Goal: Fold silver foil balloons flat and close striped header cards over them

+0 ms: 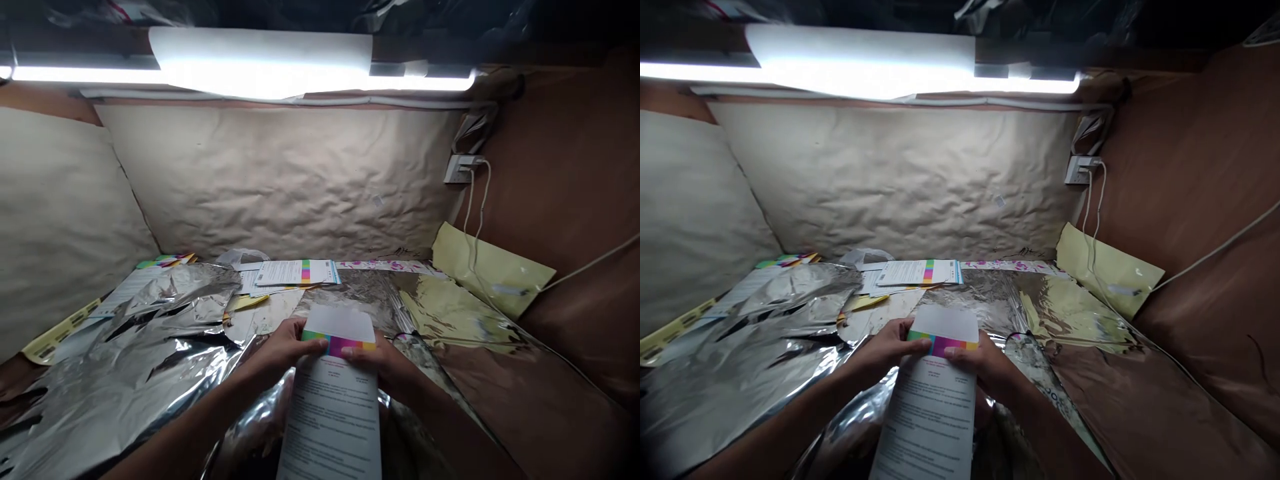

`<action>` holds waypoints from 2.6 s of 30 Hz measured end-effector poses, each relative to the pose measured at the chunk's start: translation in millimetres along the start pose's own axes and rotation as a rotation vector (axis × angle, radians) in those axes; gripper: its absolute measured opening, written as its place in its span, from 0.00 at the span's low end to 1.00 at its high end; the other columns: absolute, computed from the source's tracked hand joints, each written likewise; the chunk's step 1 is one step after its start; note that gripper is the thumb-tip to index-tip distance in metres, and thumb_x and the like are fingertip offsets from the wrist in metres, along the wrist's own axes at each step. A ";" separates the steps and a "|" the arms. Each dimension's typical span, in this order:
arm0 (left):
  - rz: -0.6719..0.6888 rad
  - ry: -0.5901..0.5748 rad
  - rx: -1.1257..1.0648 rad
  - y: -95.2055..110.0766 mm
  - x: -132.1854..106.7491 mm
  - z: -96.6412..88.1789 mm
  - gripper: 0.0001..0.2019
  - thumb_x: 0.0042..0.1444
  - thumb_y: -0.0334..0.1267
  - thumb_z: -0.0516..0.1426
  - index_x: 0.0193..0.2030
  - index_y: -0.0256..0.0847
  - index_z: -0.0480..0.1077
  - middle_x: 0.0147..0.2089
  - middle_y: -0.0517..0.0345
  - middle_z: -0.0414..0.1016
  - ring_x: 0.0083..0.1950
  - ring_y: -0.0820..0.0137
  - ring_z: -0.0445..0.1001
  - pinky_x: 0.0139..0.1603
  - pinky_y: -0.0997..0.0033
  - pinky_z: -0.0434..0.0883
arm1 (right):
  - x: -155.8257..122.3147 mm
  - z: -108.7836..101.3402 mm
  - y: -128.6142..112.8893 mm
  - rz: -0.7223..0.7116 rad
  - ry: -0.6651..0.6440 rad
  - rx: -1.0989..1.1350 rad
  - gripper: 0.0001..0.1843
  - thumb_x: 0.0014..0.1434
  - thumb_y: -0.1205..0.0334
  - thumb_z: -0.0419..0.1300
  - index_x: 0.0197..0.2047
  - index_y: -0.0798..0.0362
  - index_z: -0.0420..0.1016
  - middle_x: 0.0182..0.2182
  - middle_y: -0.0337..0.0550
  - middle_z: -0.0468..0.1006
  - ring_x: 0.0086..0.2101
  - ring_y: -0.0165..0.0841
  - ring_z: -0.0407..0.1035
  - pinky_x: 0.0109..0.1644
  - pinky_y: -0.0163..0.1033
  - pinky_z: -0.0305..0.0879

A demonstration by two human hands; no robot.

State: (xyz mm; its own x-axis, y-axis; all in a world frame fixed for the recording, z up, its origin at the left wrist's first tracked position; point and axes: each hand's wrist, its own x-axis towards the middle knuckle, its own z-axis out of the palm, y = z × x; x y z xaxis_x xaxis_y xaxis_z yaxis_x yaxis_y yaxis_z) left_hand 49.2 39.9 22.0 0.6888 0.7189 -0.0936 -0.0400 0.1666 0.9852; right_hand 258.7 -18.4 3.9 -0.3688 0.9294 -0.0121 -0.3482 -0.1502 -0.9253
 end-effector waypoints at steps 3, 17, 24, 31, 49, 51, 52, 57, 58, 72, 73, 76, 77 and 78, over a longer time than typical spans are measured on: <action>-0.135 0.004 -0.097 -13.1 5.6 -9.3 0.23 0.45 0.40 0.69 0.48 0.31 0.74 0.38 0.49 0.79 0.35 0.66 0.76 0.33 0.72 0.69 | 4.1 -6.1 7.2 0.058 0.004 -0.081 0.27 0.50 0.53 0.71 0.51 0.58 0.76 0.40 0.51 0.81 0.37 0.41 0.76 0.44 0.44 0.70; -0.026 0.250 0.144 -35.6 13.2 -21.2 0.16 0.41 0.33 0.62 0.39 0.34 0.71 0.33 0.57 0.76 0.30 0.70 0.72 0.29 0.75 0.67 | 10.7 2.2 22.8 -0.312 0.172 -1.221 0.11 0.55 0.62 0.66 0.43 0.47 0.81 0.47 0.48 0.72 0.51 0.44 0.65 0.57 0.51 0.62; -0.068 0.309 0.764 -37.7 14.0 -38.3 0.21 0.43 0.46 0.65 0.43 0.37 0.74 0.42 0.52 0.78 0.43 0.59 0.76 0.37 0.69 0.69 | 11.9 7.4 34.1 -0.144 0.104 -1.179 0.08 0.59 0.64 0.63 0.41 0.46 0.81 0.44 0.42 0.76 0.47 0.38 0.69 0.53 0.44 0.64; 0.014 0.303 1.062 -34.5 10.5 -42.9 0.18 0.40 0.41 0.67 0.41 0.45 0.76 0.42 0.57 0.78 0.46 0.58 0.74 0.42 0.68 0.66 | 12.4 12.5 38.8 -0.166 0.066 -1.200 0.06 0.59 0.66 0.62 0.40 0.49 0.78 0.42 0.41 0.78 0.45 0.36 0.69 0.50 0.43 0.66; 0.141 -0.030 1.233 -14.5 -16.0 -34.1 0.26 0.47 0.35 0.65 0.56 0.47 0.72 0.46 0.58 0.80 0.46 0.62 0.76 0.42 0.71 0.66 | 10.7 16.8 54.0 -0.532 0.103 -1.533 0.06 0.59 0.71 0.61 0.38 0.52 0.72 0.50 0.49 0.71 0.51 0.44 0.64 0.52 0.51 0.66; 0.123 0.010 1.204 -17.3 -18.8 -33.4 0.27 0.46 0.36 0.66 0.56 0.47 0.72 0.45 0.59 0.81 0.45 0.62 0.77 0.41 0.72 0.66 | 11.0 16.6 54.2 -0.564 0.096 -1.539 0.06 0.58 0.73 0.60 0.37 0.52 0.72 0.54 0.51 0.69 0.54 0.45 0.62 0.55 0.51 0.65; 0.121 0.023 1.188 -18.9 -19.5 -33.4 0.27 0.46 0.36 0.66 0.56 0.47 0.73 0.45 0.59 0.81 0.44 0.63 0.77 0.41 0.73 0.66 | 10.9 16.9 53.9 -0.578 0.097 -1.542 0.06 0.58 0.73 0.60 0.37 0.53 0.72 0.55 0.52 0.68 0.56 0.45 0.61 0.57 0.51 0.64; 0.174 0.012 1.164 -26.9 -22.4 -34.9 0.21 0.49 0.35 0.66 0.52 0.49 0.76 0.44 0.61 0.81 0.43 0.66 0.77 0.42 0.74 0.65 | 10.0 18.2 50.8 -0.584 0.060 -1.571 0.05 0.59 0.72 0.60 0.36 0.52 0.72 0.50 0.49 0.73 0.49 0.43 0.66 0.52 0.50 0.65; 0.189 -0.004 1.171 -28.2 -23.6 -35.1 0.20 0.50 0.35 0.65 0.52 0.49 0.77 0.44 0.61 0.82 0.43 0.66 0.77 0.42 0.74 0.65 | 10.0 18.2 50.4 -0.576 0.042 -1.572 0.05 0.60 0.72 0.60 0.36 0.52 0.72 0.46 0.47 0.75 0.46 0.42 0.67 0.49 0.49 0.65; 0.322 -0.054 1.189 -42.4 -40.7 -38.8 0.16 0.66 0.41 0.53 0.58 0.51 0.72 0.51 0.57 0.79 0.54 0.64 0.73 0.56 0.68 0.63 | 13.3 13.0 44.5 -0.509 -0.069 -1.353 0.05 0.62 0.68 0.57 0.38 0.50 0.72 0.43 0.47 0.75 0.45 0.40 0.68 0.47 0.47 0.66; 0.319 -0.045 1.174 -43.4 -40.3 -38.2 0.15 0.66 0.41 0.54 0.57 0.51 0.73 0.51 0.57 0.79 0.54 0.64 0.73 0.55 0.68 0.63 | 13.8 12.6 44.3 -0.510 -0.079 -1.351 0.05 0.62 0.68 0.57 0.38 0.50 0.72 0.43 0.47 0.75 0.45 0.40 0.67 0.47 0.47 0.66; 0.330 -0.049 1.148 -45.3 -38.4 -37.1 0.14 0.66 0.40 0.54 0.56 0.51 0.74 0.50 0.58 0.80 0.53 0.64 0.73 0.56 0.67 0.63 | 14.4 12.3 44.3 -0.513 -0.106 -1.370 0.05 0.62 0.68 0.56 0.38 0.50 0.71 0.41 0.47 0.75 0.44 0.39 0.67 0.47 0.46 0.65; 0.344 -0.057 1.146 -45.6 -37.6 -37.4 0.14 0.66 0.40 0.53 0.55 0.51 0.75 0.51 0.59 0.79 0.53 0.64 0.72 0.57 0.67 0.62 | 14.4 12.5 44.6 -0.514 -0.110 -1.385 0.04 0.63 0.68 0.56 0.37 0.51 0.71 0.40 0.46 0.75 0.43 0.39 0.67 0.46 0.47 0.64; 0.361 -0.069 1.144 -45.9 -37.0 -38.0 0.14 0.67 0.40 0.53 0.54 0.50 0.75 0.52 0.59 0.79 0.53 0.64 0.72 0.57 0.66 0.61 | 14.4 12.8 45.2 -0.514 -0.110 -1.401 0.04 0.63 0.68 0.56 0.37 0.51 0.70 0.38 0.46 0.75 0.42 0.39 0.67 0.46 0.47 0.63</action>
State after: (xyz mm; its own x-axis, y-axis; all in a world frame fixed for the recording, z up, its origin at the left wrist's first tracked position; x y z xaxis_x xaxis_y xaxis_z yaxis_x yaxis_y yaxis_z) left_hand -2.0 31.3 -25.2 0.8089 0.5572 0.1877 0.4031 -0.7580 0.5128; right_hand 226.6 -16.2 -33.2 -0.5495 0.7401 0.3876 0.6068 0.6725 -0.4238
